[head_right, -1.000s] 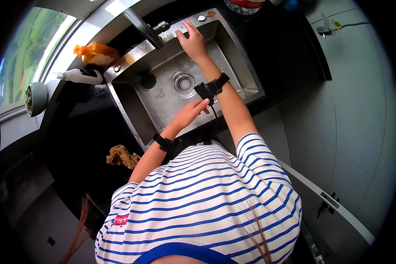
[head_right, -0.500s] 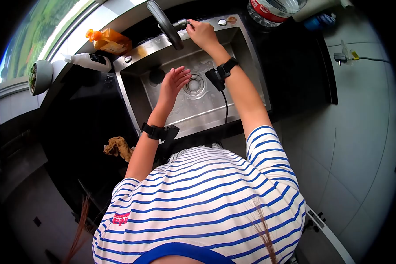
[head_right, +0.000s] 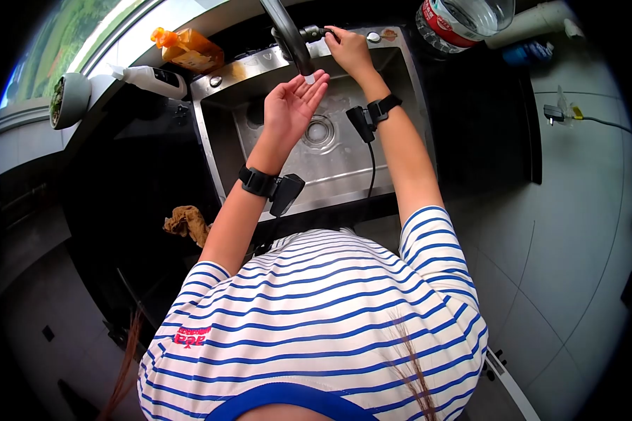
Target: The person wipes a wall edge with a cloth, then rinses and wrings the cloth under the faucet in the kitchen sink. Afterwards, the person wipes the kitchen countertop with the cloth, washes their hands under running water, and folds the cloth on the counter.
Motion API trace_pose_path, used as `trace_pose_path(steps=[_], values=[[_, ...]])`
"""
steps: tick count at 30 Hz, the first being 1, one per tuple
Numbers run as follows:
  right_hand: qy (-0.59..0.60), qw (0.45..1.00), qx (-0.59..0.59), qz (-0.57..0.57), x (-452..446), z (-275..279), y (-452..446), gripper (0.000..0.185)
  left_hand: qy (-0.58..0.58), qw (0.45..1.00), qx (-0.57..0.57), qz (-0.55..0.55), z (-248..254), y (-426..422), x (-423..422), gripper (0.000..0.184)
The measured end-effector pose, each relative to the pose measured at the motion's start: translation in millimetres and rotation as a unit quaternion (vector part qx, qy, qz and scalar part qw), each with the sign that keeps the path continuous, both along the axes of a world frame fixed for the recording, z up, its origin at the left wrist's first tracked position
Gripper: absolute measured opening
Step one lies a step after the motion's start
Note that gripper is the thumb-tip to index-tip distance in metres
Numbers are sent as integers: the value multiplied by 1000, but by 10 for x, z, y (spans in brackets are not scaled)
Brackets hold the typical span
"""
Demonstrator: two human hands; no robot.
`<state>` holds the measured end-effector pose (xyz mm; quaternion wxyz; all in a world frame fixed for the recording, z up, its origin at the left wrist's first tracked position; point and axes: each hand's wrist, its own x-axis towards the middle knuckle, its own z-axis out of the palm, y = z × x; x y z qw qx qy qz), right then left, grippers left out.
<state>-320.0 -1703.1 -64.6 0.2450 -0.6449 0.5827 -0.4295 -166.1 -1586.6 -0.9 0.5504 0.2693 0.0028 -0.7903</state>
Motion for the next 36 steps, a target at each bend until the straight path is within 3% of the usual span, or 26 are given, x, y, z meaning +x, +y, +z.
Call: trace_pose_path(steps=[4, 6, 7, 8, 9, 10, 13, 16, 19, 23, 29, 30, 32, 36], values=[[81, 996, 23, -10, 52, 27, 128, 36, -1, 1000, 30, -4, -21, -17, -30, 31], [-212, 972, -3, -96, 182, -82, 271, 46, 4, 999, 32, -3, -158, 6, -24, 31], [-406, 908, 82, -66, 200, 96, 494, 49, 8, 999, 34, 1, -208, 13, -22, 31], [-405, 908, 82, -65, 256, 249, 719, 49, 9, 999, 34, 2, -196, 14, -30, 31], [-559, 804, 185, -80, 334, 383, 929, 46, -30, 998, 46, 17, -171, 22, -40, 32], [-687, 664, 280, -93, 407, 447, 1055, 44, -69, 995, 59, 31, -164, 40, -51, 33], [-737, 631, 209, -119, 610, 426, 1189, 44, -82, 994, 43, 63, -160, 51, -134, 37], [-731, 623, 209, -187, 694, 535, 1168, 45, -120, 985, 19, 125, -45, 60, -287, 41], [-773, 589, 192, -134, 695, 431, 1167, 43, -96, 989, -16, 108, 61, 76, -266, 44], [-730, 638, 184, -162, 711, 419, 1139, 39, -112, 986, -1, 123, 163, 101, -266, 45], [-795, 570, 199, -58, 1067, 781, 1425, 20, -44, 987, -53, 148, 65, 301, 48, 46], [-793, 569, 210, -50, 1166, 695, 1464, 20, -57, 984, -39, 162, 53, 393, 144, 47], [-727, 634, 238, -108, 1383, 398, 1601, 34, -72, 980, -23, 184, 8, 597, 381, 47], [-709, 617, 330, -90, 2040, 21, 2002, 36, -89, 963, 57, 247, -342, 1029, 1015, 49]])
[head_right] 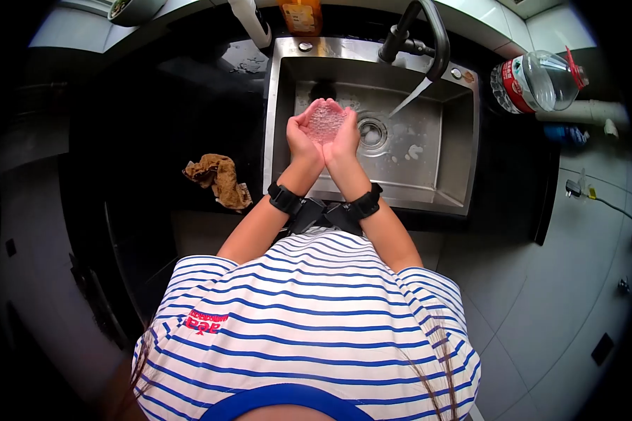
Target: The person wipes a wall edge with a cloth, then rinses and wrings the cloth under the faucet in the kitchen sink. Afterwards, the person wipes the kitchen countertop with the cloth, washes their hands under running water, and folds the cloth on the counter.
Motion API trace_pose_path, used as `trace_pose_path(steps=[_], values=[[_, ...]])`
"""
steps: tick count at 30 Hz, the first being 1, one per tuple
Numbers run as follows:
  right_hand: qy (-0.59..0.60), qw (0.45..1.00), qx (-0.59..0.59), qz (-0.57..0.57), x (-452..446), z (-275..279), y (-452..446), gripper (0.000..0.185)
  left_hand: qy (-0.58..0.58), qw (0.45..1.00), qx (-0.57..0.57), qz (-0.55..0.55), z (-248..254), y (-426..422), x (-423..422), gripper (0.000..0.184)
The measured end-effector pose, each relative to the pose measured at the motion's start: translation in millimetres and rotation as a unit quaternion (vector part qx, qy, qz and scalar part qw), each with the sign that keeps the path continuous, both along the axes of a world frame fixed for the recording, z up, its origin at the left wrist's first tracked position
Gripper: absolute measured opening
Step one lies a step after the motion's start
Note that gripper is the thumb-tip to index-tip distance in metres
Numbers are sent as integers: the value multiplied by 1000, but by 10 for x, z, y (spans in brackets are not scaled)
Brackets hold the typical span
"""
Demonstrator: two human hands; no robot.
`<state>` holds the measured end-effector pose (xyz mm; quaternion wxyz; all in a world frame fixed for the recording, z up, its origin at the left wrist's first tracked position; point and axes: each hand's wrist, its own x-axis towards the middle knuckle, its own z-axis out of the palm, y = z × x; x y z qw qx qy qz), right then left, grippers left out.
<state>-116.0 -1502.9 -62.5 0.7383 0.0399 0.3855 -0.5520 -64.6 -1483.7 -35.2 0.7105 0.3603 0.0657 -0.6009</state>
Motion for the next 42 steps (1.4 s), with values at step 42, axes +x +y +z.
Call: trace_pose_path(steps=[42], values=[[224, 969, -29, 100, -2234, 250, -1247, 59, -358, 817, -43, -450, -348, -100, -295, 65]])
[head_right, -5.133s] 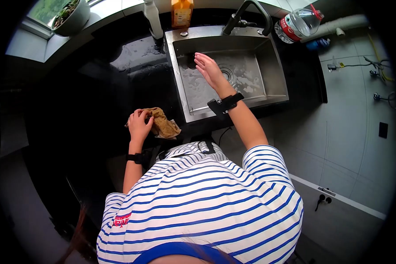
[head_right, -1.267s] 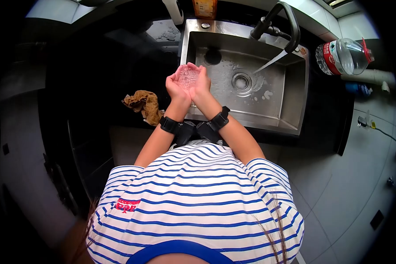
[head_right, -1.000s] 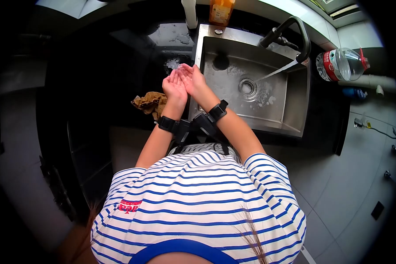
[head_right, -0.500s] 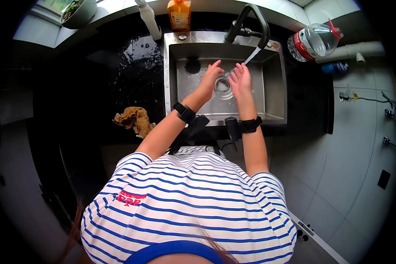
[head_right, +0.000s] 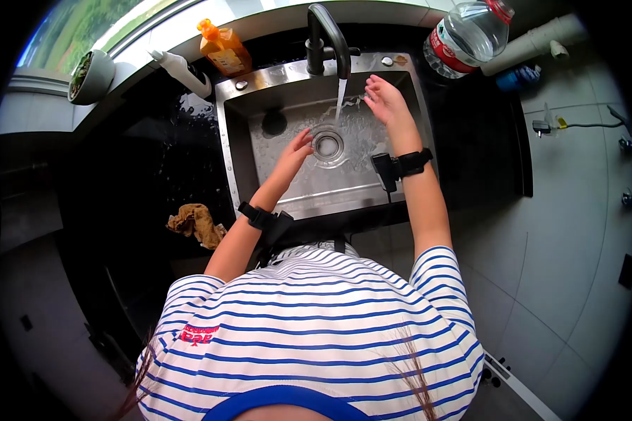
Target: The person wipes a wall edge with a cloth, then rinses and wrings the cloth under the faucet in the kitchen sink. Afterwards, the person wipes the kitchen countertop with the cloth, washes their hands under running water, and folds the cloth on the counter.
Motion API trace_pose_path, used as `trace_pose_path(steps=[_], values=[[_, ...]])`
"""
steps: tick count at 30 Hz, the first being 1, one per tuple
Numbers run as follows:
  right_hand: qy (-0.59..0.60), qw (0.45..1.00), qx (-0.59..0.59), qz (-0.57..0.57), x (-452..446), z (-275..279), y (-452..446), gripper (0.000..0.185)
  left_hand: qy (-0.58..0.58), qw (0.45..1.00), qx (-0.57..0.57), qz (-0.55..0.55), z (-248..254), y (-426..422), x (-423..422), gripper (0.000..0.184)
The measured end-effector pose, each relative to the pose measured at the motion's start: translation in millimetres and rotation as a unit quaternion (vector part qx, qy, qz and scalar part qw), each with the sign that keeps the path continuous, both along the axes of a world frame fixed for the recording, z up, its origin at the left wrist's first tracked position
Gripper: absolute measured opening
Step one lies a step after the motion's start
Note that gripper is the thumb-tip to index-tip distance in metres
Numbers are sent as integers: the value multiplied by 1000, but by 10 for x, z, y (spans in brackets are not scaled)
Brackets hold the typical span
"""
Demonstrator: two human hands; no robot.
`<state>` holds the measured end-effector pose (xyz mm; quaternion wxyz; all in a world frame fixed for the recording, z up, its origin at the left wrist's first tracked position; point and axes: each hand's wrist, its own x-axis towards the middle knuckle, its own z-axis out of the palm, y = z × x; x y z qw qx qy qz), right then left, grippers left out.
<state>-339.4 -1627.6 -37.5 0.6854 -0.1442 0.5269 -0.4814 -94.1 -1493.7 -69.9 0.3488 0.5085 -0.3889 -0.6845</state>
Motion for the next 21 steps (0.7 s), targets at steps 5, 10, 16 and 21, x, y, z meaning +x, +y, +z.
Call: trace_pose_path(steps=[5, 10, 16, 21], values=[[24, 998, -36, 41, -92, -85, -745, 66, -16, 997, 73, 33, 155, 265, 226, 60], [171, 971, -94, 138, 121, 76, -949, 56, -42, 997, 6, 65, 84, 626, 835, 55], [93, 960, -156, 214, 215, 238, -678, 36, -54, 980, 60, 180, 331, 1001, 1380, 50], [176, 969, -134, 113, 126, 131, 69, 34, -358, 917, -130, 118, 278, 1329, 2169, 45]])
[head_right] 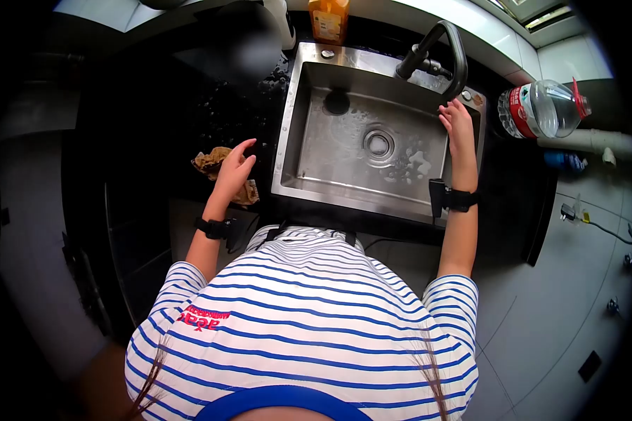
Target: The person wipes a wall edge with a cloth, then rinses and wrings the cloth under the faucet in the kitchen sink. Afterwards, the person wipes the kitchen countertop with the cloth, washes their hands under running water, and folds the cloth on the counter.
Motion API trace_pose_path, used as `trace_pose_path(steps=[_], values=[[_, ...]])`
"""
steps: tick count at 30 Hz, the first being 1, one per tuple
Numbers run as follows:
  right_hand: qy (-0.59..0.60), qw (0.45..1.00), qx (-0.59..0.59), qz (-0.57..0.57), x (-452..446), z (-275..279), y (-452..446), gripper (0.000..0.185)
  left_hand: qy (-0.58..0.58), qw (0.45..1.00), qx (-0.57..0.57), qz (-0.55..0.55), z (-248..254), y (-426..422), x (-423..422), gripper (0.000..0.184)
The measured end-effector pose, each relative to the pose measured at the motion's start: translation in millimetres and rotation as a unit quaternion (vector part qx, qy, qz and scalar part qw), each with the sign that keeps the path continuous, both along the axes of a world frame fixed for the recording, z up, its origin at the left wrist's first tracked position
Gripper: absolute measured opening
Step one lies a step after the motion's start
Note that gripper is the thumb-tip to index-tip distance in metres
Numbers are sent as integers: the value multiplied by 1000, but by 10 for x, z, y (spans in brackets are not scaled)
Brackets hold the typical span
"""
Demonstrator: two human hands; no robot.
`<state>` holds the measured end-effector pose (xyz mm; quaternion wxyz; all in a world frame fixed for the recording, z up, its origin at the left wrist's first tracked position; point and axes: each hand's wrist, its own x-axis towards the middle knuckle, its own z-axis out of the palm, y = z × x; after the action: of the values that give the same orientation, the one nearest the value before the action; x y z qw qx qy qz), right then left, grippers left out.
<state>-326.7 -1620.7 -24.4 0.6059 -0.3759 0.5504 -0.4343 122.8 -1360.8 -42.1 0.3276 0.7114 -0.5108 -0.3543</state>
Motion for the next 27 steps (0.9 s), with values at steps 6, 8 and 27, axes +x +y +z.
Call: trace_pose_path(steps=[6, 8, 27], values=[[183, 975, -108, 60, 1143, -56, 1671, 42, -294, 950, 54, -96, -117, 355, 802, 51], [228, 946, -104, 204, 1785, -47, 2137, 43, -237, 957, 38, -163, -466, 399, 1055, 52], [593, 703, -321, 226, 4144, -714, 2361, 54, -228, 901, -160, -332, -704, -112, 1951, 66]])
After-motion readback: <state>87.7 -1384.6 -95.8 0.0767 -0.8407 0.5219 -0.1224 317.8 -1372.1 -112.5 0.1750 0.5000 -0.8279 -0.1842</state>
